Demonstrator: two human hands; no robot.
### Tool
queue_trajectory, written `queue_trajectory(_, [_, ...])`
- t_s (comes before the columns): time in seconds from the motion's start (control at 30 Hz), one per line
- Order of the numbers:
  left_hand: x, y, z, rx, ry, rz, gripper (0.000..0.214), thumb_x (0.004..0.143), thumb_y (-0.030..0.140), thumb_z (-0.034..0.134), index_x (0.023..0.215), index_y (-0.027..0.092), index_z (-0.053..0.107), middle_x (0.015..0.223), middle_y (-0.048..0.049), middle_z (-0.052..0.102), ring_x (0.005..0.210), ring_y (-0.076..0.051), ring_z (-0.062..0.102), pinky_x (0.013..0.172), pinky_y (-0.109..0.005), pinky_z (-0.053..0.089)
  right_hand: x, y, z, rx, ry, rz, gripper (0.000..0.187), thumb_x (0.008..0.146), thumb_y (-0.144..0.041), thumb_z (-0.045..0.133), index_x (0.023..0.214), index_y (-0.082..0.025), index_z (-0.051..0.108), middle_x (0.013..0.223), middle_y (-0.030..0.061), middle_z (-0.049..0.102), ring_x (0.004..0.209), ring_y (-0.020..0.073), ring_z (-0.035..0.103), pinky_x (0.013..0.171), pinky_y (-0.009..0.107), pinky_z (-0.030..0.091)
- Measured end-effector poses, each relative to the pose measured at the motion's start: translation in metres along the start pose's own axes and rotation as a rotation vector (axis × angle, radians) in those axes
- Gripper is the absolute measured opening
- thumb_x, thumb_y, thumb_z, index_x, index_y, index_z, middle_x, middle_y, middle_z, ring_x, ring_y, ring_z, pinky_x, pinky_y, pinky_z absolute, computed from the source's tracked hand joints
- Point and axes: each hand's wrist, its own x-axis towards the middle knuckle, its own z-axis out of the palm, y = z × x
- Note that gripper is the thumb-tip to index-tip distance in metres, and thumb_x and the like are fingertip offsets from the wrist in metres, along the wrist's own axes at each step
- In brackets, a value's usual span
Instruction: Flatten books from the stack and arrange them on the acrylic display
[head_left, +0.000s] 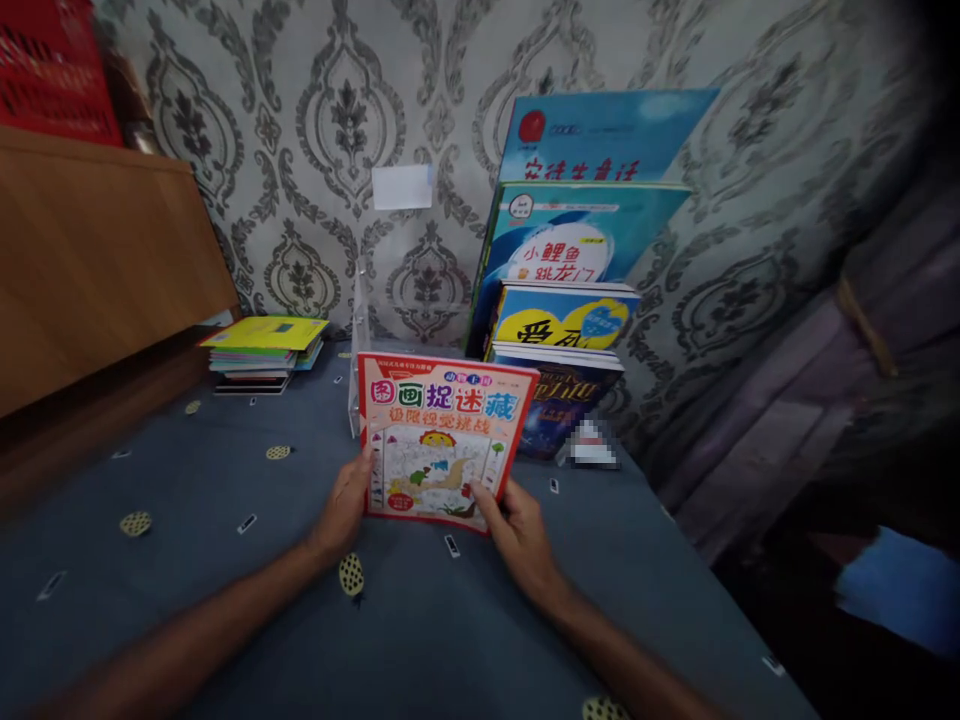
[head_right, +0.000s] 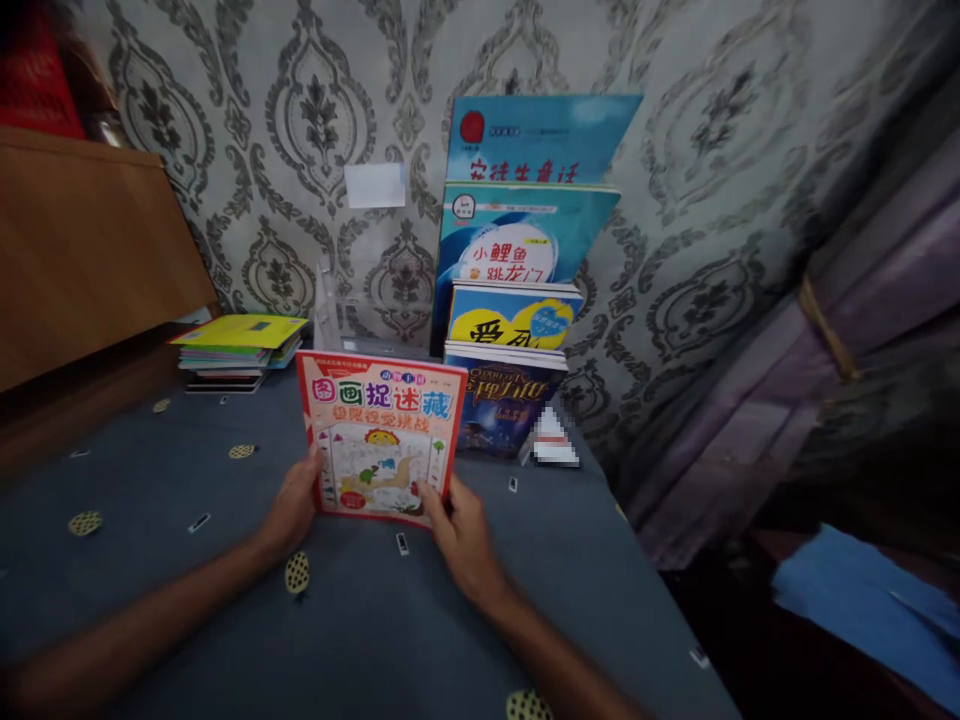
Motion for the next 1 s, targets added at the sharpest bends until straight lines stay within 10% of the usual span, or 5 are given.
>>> queue_trajectory(0.3, [-0.001,-0.003,-0.005,-0.003,-0.089,-0.125,0.054,0.065,0.04,0.086,0.107,0.01,0.072,0.102,-0.0137,0.077,0.093,-0.032,0.074,0.087,-0.046,0.059,-0.009,0.006,0.005,0.015,-0.08,0.042,0.047,0.093,-0.055,0.054,0.113,-0.016,0.071,0.112,0.011,0.075,0.101,0.0285,0.071,0.088,0.041,0.059])
queue_trajectory(1.0, [-0.005,0.0,0.001,-0.005,-0.032,-0.124,0.053,0.062,0.038,0.089,0.103,0.009,0.075,0.104,-0.015,0.076,0.092,-0.032,0.074,0.089,-0.047,0.06,-0.014,0.007,0.004,-0.025,-0.098,-0.003,0.039,0.095,-0.048,0.051,0.103,-0.015,0.07,0.095,0.008,0.075,0.086,0.0227,0.07,0.075,0.034,0.057])
